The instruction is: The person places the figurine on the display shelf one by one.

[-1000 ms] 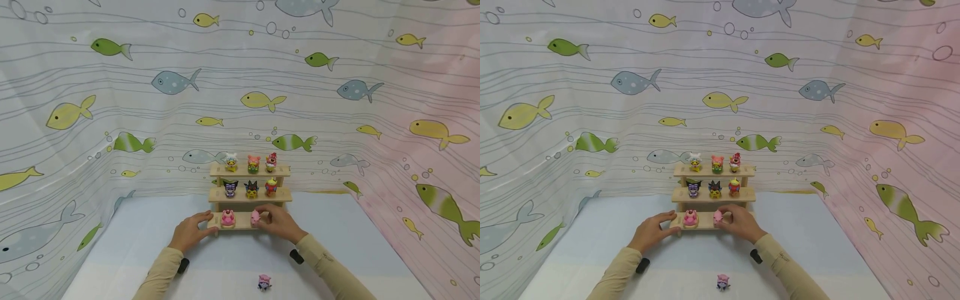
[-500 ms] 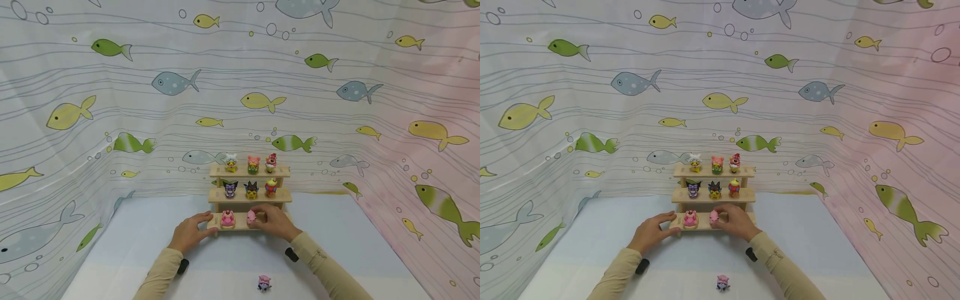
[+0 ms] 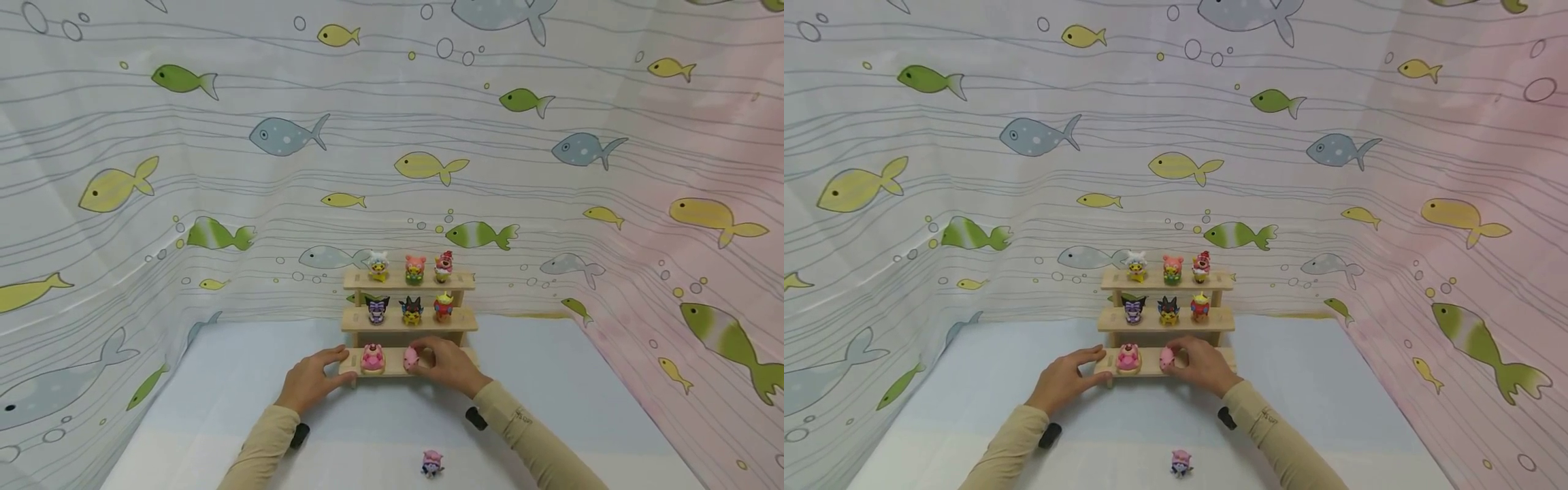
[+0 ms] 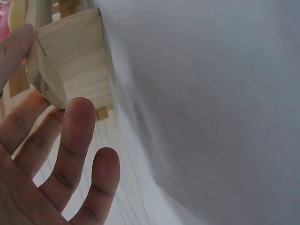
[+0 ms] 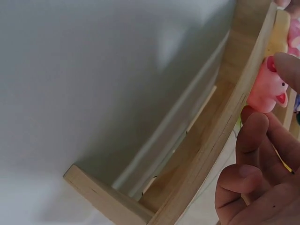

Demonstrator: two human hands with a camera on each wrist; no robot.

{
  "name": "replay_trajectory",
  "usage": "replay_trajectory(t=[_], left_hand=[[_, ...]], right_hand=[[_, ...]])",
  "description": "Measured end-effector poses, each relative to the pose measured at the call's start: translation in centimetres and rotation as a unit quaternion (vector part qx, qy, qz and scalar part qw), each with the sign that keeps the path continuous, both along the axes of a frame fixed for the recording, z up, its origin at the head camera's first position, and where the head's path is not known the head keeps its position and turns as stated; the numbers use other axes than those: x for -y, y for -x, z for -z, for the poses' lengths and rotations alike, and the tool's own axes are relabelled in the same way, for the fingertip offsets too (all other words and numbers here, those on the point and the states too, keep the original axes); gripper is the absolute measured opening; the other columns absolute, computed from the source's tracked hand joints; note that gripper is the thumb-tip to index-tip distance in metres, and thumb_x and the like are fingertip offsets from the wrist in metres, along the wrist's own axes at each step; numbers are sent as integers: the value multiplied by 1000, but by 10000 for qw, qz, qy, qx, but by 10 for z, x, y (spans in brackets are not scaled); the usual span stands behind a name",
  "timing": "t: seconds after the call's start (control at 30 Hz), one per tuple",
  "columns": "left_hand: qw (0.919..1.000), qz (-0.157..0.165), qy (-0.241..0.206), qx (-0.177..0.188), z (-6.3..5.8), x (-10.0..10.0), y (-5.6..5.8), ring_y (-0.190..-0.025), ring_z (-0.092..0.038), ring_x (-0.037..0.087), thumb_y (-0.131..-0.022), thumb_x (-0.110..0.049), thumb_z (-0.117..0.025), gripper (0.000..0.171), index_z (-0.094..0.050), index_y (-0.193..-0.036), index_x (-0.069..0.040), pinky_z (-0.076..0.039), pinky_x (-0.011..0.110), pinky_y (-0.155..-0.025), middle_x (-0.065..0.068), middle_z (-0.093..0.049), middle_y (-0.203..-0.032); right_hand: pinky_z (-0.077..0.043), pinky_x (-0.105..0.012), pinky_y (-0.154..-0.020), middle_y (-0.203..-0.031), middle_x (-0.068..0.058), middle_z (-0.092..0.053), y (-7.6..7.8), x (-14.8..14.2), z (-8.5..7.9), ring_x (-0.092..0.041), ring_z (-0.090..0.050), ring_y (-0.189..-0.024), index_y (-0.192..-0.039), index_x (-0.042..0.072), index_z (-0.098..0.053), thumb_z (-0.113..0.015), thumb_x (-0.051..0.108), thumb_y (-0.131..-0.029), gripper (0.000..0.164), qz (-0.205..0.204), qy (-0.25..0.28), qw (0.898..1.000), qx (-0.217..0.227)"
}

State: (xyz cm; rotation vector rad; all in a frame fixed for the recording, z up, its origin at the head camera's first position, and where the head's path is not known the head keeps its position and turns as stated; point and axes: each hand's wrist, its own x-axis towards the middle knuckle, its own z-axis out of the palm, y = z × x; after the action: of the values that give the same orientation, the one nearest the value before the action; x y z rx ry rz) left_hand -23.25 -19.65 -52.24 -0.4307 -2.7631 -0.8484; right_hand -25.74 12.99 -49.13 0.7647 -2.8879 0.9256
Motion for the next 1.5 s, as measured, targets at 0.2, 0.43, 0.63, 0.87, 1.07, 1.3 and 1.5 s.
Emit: replay_trajectory(t=[0.2,0.43,0.63,0.87,1.07,1.3,1.5], left_hand=[[10000,-17,-34,-15,-2,-1,-2,-127,-60,30,-81,-59,-78,62,-72,-129,-21,-55,52,-92,-6,-62,-140],[10000,-26,-20,46,-1,-2,-2,-128,-59,30,-81,-60,-78,63,-72,-130,-21,-53,53,-94,-6,-61,-141],[9999,-82,23,73,0,-2,-1,-128,-59,30,-80,-61,-78,63,-72,-130,-22,-53,53,-94,-8,-61,-141],[9999,-127,-7,96,0,-3,-2,-128,-59,29,-80,-59,-79,61,-72,-129,-23,-53,52,-94,-9,-61,-141],[9999,-138,-38,50,-1,-3,-3,-128,-59,28,-80,-57,-80,61,-72,-129,-21,-53,52,-94,-8,-62,-140],[9999,-132,1,74,1,-2,-1,-128,-59,28,-80,-58,-80,60,-72,-129,-24,-54,51,-92,-10,-61,-140],[9999,-104,14,82,2,-1,0,-129,-58,28,-80,-60,-78,62,-72,-129,-24,-54,51,-93,-10,-61,-140]], right_hand=[[-53,-37,-88,-123,0,-68,0,0,0,-13,-61,-103,-128,15,-68,-80,44,-87,51,14,-4,10000,74],[-53,-37,-88,-122,0,-68,-1,1,0,-12,-61,-102,-127,15,-68,-80,43,-87,50,17,-19,10000,81],[-52,-40,-96,-126,-1,-67,-1,1,0,-17,-62,-113,-129,15,-67,-81,42,-87,52,3,-83,10000,24],[-55,-36,-84,-124,1,-67,-6,-7,-3,-15,-64,-100,-130,15,-67,-82,40,-86,53,-12,15,9999,-130],[-49,-26,-65,-117,3,-69,-14,-17,-9,-7,-56,-78,-128,13,-68,-81,36,-88,48,111,383,9989,-248],[-49,-25,-63,-113,5,-71,-33,-27,-13,-6,-56,-76,-126,15,-69,-79,36,-91,42,60,541,9979,-362],[-49,-25,-62,-113,7,-72,-53,-35,-15,-6,-57,-74,-123,19,-71,-75,40,-93,37,-99,847,9957,-349]])
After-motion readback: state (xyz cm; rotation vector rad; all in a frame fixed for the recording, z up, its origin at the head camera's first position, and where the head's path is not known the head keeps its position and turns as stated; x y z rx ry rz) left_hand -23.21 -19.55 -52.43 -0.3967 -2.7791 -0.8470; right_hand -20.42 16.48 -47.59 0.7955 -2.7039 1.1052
